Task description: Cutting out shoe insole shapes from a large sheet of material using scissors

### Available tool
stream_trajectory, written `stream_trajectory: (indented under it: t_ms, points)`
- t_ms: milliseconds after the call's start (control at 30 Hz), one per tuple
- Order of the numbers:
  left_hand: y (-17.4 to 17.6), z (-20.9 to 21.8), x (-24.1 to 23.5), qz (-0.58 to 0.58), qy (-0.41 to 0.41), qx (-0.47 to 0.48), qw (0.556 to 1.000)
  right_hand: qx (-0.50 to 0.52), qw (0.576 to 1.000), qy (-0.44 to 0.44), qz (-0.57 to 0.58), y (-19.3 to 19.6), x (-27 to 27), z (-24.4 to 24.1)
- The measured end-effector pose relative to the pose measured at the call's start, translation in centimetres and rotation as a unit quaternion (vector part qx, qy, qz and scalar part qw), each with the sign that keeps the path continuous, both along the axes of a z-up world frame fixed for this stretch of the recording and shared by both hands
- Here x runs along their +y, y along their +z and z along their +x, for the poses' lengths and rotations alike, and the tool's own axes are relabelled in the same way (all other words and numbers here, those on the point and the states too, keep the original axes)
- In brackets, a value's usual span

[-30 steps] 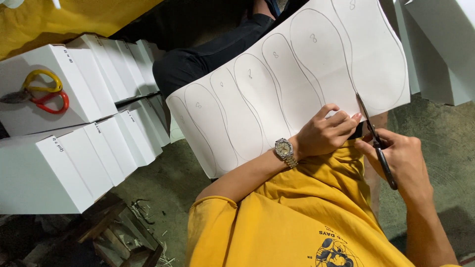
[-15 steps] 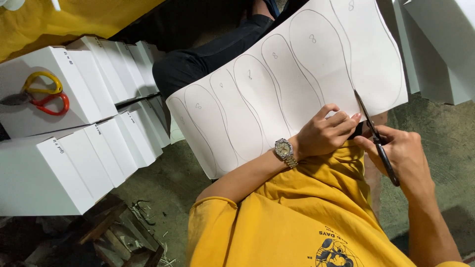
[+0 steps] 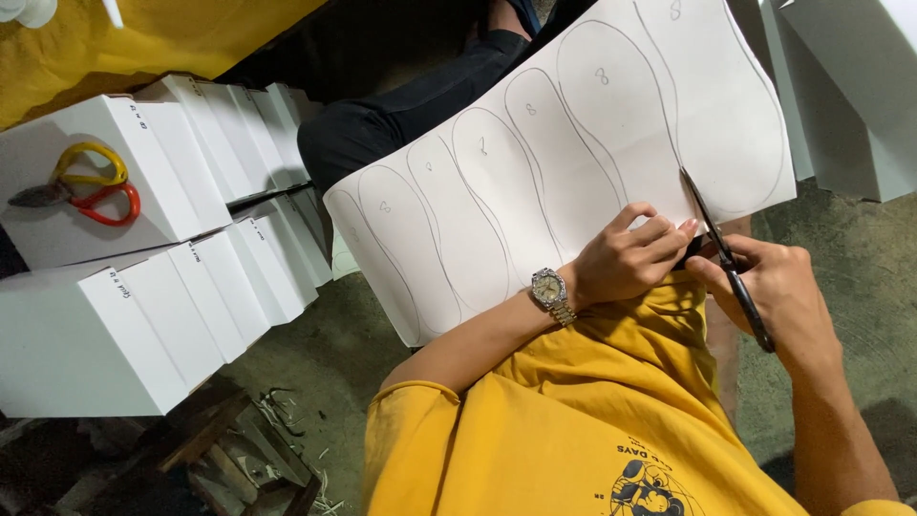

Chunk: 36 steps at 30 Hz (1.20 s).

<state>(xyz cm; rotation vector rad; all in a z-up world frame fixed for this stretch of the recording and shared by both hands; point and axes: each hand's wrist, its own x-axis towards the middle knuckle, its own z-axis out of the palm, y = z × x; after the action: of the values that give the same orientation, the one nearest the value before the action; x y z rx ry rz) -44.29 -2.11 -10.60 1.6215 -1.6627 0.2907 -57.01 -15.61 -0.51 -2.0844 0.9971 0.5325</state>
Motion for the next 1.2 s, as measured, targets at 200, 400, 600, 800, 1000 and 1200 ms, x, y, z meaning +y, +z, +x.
stream_trajectory:
  t_ms: [200, 400, 600, 800, 1000, 1200]
  points:
    - [0.1, 0.1, -0.1, -0.016, -0.002, 0.013, 1.0, -0.03, 0.999, 0.009, 0.008, -0.2, -0.2, -0.2]
    - [0.5, 0.2, -0.1, -0.02, -0.014, 0.023, 0.999, 0.0, 1.0, -0.015, 0.004, 0.0, 0.1, 0.3]
    - [0.4, 0.1, -0.1, -0.025, -0.01, 0.028, 0.999, -0.014, 1.0, -0.007, 0.013, 0.3, 0.0, 0.6]
    - [0.2, 0.1, -0.1, -0.024, -0.013, 0.026, 0.999, -0.049, 0.999, 0.013, 0.005, 0.1, -0.3, 0.3]
    - [0.3, 0.1, -0.2, -0.024, -0.014, 0.033, 0.999, -0.014, 1.0, -0.009, 0.007, 0.4, -0.1, 0.7]
    - [0.7, 0.3, -0.1, -0.026, 0.0, 0.031, 0.999, 0.014, 1.0, -0.009, 0.013, 0.1, -0.4, 0.8]
